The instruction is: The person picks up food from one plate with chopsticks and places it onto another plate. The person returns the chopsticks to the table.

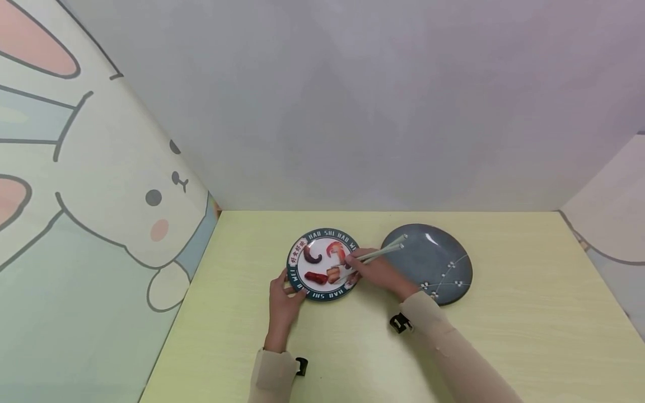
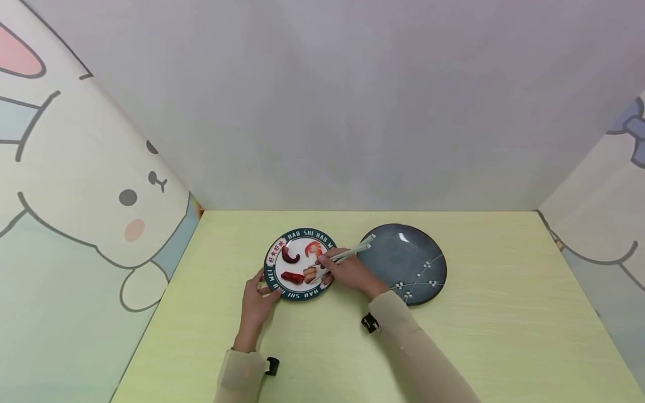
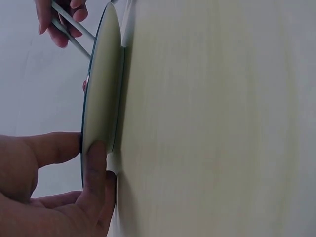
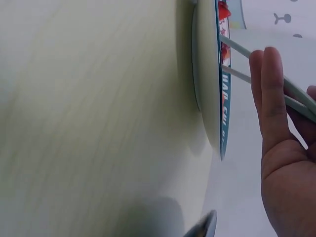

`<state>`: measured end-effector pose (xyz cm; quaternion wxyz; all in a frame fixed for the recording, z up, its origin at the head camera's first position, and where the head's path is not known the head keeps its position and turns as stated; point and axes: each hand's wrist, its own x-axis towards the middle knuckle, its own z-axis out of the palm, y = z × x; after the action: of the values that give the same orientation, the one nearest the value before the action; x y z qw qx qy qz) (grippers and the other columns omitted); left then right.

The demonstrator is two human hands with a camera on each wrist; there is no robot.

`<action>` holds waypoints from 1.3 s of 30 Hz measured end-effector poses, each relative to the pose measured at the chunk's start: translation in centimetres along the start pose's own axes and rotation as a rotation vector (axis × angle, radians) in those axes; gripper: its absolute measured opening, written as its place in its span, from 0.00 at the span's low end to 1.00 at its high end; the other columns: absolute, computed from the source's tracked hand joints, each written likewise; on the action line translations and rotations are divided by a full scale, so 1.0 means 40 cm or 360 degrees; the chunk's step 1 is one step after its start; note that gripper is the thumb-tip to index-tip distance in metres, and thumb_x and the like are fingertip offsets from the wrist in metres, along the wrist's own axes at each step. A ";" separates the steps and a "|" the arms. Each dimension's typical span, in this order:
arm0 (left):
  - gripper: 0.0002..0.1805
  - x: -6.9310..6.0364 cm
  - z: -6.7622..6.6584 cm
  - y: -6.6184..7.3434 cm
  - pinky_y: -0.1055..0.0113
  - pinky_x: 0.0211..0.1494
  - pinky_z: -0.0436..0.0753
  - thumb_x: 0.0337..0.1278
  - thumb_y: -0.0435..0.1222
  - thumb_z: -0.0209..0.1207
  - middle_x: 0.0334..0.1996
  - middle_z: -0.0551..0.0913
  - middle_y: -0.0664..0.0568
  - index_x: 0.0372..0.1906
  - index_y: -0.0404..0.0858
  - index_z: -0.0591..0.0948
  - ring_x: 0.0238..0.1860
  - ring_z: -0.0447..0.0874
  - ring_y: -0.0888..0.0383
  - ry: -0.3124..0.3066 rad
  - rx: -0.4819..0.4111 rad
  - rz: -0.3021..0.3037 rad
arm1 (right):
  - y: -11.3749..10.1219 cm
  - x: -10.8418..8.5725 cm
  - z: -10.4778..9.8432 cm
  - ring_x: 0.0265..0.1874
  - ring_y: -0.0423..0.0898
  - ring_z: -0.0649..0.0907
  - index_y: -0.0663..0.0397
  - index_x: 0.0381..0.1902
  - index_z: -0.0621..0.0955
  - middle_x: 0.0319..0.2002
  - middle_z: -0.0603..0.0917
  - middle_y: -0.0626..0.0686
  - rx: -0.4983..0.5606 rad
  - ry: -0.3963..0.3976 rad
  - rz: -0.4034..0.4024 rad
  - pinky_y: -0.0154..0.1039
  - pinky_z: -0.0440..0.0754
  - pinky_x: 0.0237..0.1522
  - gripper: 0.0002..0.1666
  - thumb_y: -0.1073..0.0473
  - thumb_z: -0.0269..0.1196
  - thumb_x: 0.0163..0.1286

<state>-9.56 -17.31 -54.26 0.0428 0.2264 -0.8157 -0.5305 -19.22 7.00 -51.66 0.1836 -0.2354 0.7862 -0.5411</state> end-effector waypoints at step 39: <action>0.42 0.001 0.000 -0.004 0.57 0.46 0.87 0.58 0.22 0.67 0.61 0.71 0.34 0.78 0.26 0.66 0.49 0.85 0.44 0.0001 0.0002 0.0055 | 0.010 -0.044 0.093 0.33 0.61 0.92 0.77 0.39 0.86 0.39 0.86 0.70 0.0537 0.0729 0.0038 0.43 0.91 0.38 0.15 0.67 0.59 0.80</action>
<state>-9.54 -17.40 -54.42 0.0520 0.2124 -0.8199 -0.5291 -15.80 5.29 -53.26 0.0441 -0.0640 0.7087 -0.7012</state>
